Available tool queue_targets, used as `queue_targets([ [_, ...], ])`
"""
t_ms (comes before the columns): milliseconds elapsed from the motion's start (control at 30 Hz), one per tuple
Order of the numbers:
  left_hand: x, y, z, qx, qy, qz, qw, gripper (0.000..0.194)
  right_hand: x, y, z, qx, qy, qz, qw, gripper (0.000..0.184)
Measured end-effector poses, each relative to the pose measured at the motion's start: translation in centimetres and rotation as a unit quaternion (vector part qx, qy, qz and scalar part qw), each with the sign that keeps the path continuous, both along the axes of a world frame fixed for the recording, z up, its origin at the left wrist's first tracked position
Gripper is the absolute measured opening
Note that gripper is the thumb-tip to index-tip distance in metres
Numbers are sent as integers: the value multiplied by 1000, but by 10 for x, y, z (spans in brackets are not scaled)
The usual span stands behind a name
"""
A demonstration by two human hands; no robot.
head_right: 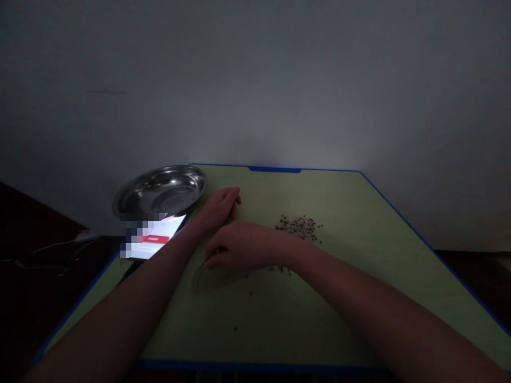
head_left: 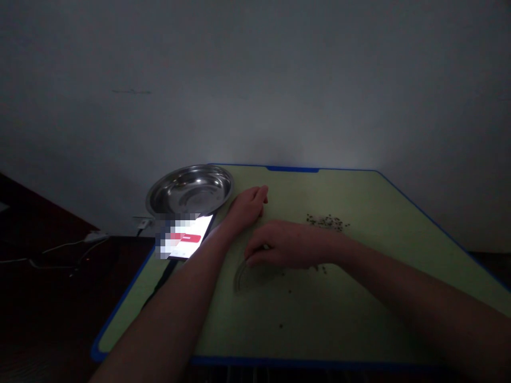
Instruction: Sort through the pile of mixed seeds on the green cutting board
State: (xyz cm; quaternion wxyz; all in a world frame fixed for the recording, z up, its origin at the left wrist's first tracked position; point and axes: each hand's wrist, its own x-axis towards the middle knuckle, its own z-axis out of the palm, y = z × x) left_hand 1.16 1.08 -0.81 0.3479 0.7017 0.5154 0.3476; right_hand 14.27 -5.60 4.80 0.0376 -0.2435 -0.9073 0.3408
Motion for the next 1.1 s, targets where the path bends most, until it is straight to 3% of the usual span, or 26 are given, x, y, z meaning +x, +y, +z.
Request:
queue_targets([
  [367,1,0,1,-4,8,-8,1000,40,13,-35,-4,34,-42,-19,998,20],
  [733,0,3,-1,4,23,-1,1000,40,41,-75,-9,7,-38,-81,996,16],
  [933,1,1,1,-9,0,-2,1000,39,49,-82,-12,-22,-18,-106,994,14],
  [1100,3,-2,5,-13,12,8,1000,39,59,-73,-7,-61,10,-121,991,16],
])
